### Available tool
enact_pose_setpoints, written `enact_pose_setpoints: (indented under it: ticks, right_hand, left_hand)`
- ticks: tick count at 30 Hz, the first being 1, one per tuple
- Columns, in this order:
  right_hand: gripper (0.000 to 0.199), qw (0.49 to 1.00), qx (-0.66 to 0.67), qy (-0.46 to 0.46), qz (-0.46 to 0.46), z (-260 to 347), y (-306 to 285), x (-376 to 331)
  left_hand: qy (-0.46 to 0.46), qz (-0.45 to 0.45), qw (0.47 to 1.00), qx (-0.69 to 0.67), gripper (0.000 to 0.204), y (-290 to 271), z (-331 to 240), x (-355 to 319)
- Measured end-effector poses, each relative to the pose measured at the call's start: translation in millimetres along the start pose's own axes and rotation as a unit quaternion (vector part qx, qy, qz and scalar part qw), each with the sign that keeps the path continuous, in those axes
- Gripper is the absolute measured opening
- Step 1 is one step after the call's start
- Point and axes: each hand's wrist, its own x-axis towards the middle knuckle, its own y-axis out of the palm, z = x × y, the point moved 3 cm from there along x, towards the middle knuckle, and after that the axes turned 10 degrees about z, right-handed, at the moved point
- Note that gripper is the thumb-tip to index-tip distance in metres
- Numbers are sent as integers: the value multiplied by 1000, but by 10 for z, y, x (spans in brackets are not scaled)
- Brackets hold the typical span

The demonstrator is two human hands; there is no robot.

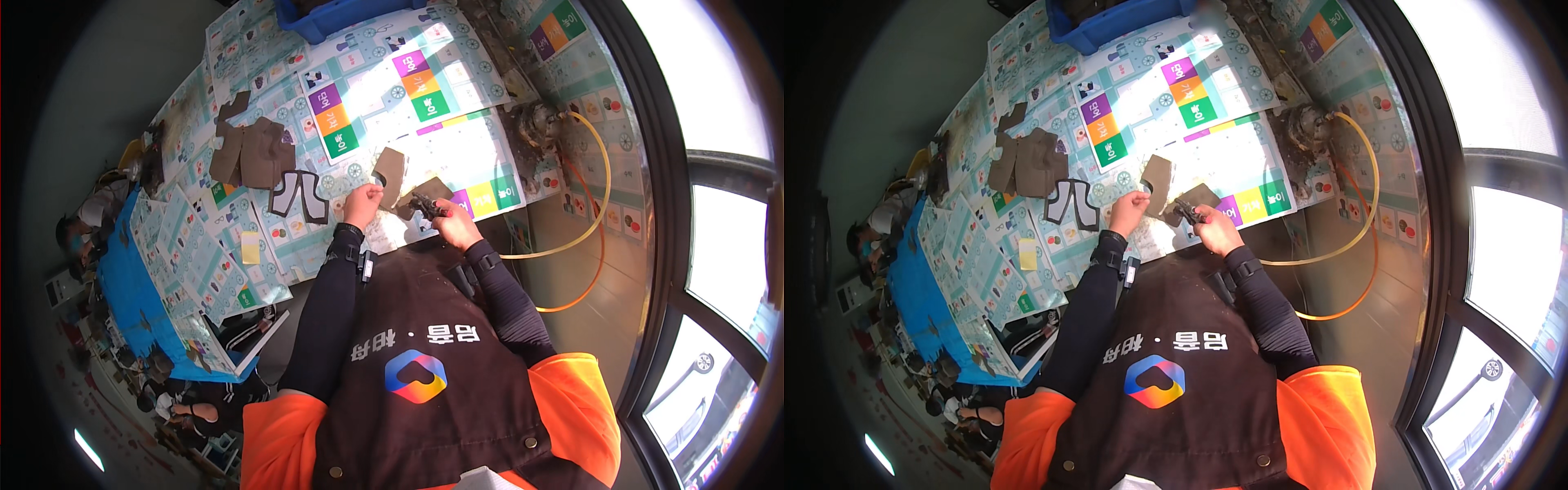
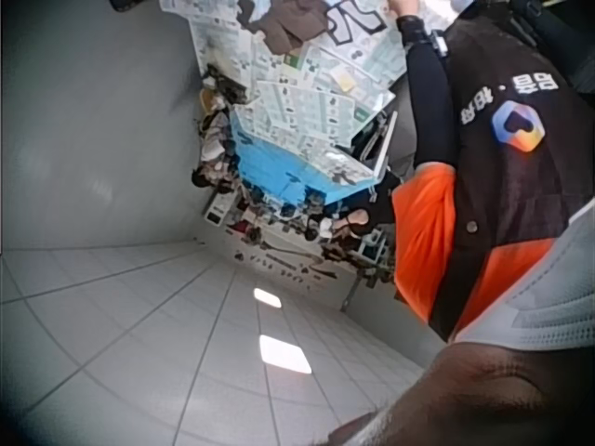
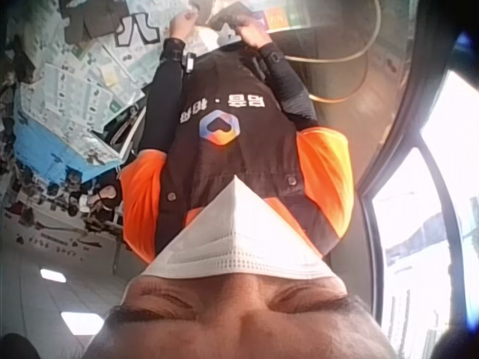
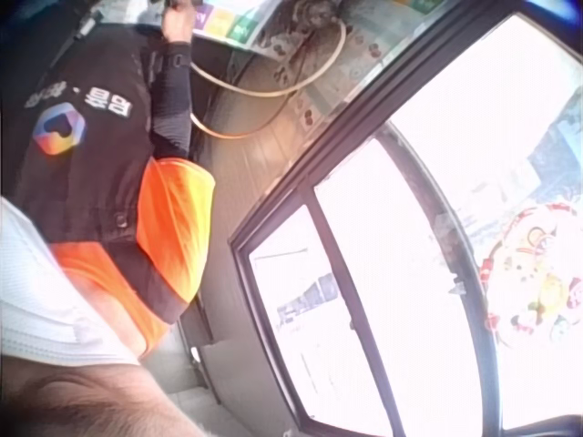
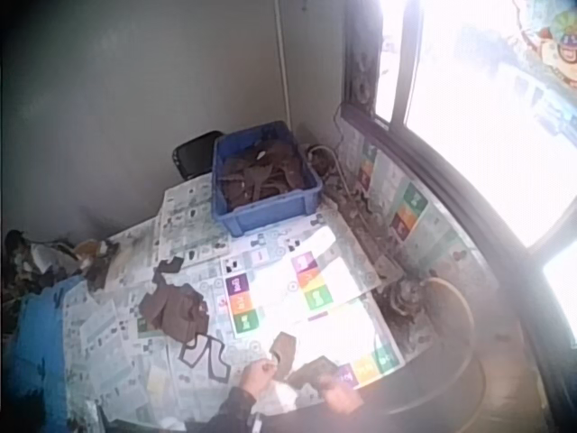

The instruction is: The recorder is using a spray glue gun to apply adhesive to small brown shoe components on a workstation.

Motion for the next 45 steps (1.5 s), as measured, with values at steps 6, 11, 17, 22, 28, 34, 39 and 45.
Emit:
enact_pose_setpoints:
  ticks: [6, 11, 17, 22, 28, 34, 39, 45]
  right_hand:
    - [24, 999, 32, -2, -19, -41, -4, -13]
    - [25, 998, 14, 53, 21, -28, 64, -41]
    - [33, 992, 43, 70, -93, -164, -121, -64]
    - [40, 995, 28, 30, -93, -280, -179, -82]
    - [43, 991, 78, 86, -65, -405, -41, -13]
    - [39, 979, 81, 64, -173, -365, -314, -149]
    - [37, 980, 105, 37, -163, -268, -336, -213]
    - [35, 986, 75, 40, -144, -259, -246, -171]
  left_hand:
    - [12, -4, 1000, -1, 19, 15, 1, -4]
    - [-9, 25, 1000, -7, 18, 31, -1, -14]
    - [-5, 26, 1000, -5, 18, 16, -3, -19]
    - [2, -3, 1000, 6, 18, 0, -33, -31]
    - [0, 1, 1000, 2, 18, -10, -79, -53]
    - [-8, 6, 1000, 1, 18, -6, -65, -42]
    - [-9, 3, 1000, 1, 18, 14, -76, -43]
    - [-3, -4, 1000, 11, 19, -12, -119, -87]
